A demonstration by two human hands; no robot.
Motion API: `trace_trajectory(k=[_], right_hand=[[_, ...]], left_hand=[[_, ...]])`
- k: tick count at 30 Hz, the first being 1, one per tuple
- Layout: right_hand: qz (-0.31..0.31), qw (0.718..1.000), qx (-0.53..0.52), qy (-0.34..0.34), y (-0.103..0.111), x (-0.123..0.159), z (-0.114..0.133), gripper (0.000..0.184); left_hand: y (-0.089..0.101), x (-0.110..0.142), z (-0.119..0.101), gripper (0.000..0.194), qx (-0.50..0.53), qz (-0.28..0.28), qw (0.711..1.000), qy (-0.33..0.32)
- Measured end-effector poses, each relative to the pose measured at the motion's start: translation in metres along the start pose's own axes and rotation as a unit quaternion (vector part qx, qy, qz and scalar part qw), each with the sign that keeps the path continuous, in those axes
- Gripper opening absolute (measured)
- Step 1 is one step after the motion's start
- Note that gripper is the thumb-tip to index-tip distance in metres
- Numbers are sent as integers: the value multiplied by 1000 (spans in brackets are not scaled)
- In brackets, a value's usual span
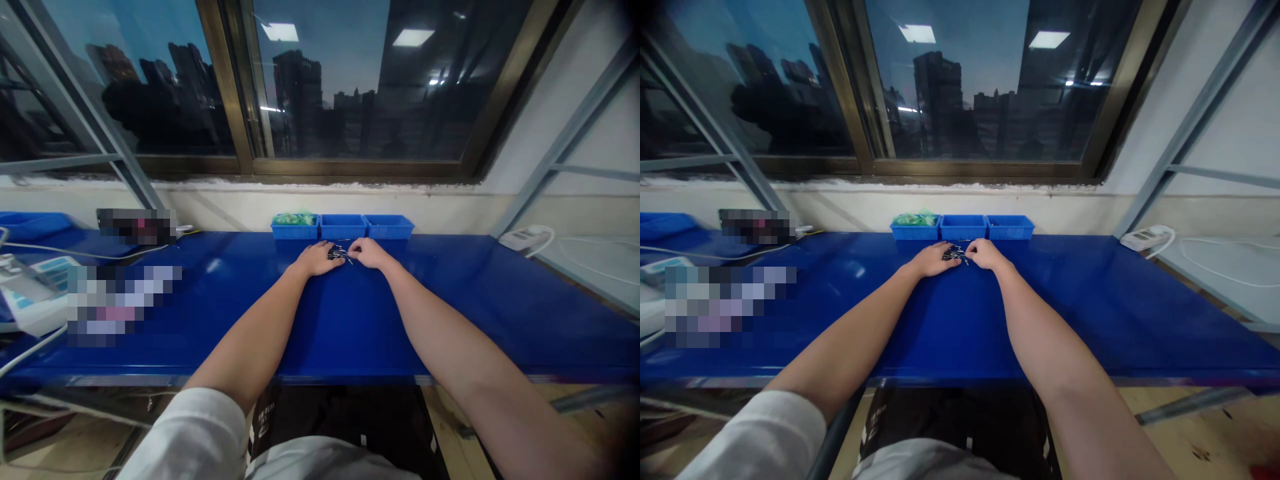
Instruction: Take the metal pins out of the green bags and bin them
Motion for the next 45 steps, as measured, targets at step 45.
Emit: trace_trajectory(k=[45], right_hand=[[-223, 963, -133, -72, 35, -3, -24, 37]], left_hand=[[24, 0, -3, 31, 17, -149, 988, -16]])
Point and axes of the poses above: each hand's wrist, its own x-axis away from the middle knuckle, its own y-axis out of the back of the hand, z = x × y, the point moved 10 cm from there along -x, towards the middle knuckle, and after that the axes turned 1 degree about -z, right-handed, at the moved point
